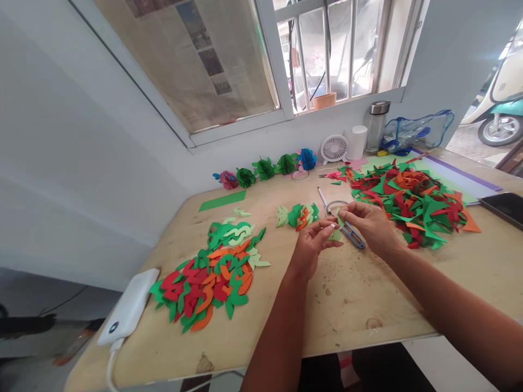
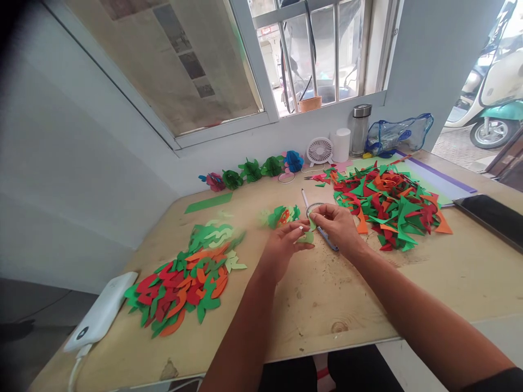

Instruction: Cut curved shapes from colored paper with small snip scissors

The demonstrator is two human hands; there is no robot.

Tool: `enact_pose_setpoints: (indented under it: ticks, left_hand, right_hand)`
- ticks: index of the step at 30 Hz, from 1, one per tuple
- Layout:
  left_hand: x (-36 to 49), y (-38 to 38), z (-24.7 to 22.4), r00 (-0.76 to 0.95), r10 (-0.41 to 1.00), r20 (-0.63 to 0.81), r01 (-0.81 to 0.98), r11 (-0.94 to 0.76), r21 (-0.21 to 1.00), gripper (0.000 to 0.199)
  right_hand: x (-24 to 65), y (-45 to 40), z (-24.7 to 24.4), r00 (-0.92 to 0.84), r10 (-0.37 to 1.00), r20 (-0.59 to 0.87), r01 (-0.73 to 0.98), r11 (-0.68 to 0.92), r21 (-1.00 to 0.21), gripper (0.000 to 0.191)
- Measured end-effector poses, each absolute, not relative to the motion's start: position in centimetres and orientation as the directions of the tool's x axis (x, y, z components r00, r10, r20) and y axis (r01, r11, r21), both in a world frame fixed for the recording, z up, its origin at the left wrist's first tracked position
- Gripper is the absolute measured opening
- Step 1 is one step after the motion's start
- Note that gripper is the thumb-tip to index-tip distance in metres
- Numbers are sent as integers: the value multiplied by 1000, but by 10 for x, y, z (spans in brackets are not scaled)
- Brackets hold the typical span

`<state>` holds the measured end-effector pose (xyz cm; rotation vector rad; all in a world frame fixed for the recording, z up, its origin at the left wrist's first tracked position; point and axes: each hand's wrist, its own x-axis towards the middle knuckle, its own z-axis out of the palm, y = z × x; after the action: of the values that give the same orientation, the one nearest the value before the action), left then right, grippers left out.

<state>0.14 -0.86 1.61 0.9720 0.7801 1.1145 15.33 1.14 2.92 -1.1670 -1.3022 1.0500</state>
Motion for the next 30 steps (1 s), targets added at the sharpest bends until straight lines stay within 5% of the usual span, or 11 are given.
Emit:
enact_pose_setpoints:
  ticks: [30]
  left_hand:
    - [3, -10, 20, 241, 964, 110, -213, -58, 975, 23]
  right_hand:
    - [156, 14, 28, -34, 994, 104, 72, 107, -992, 25]
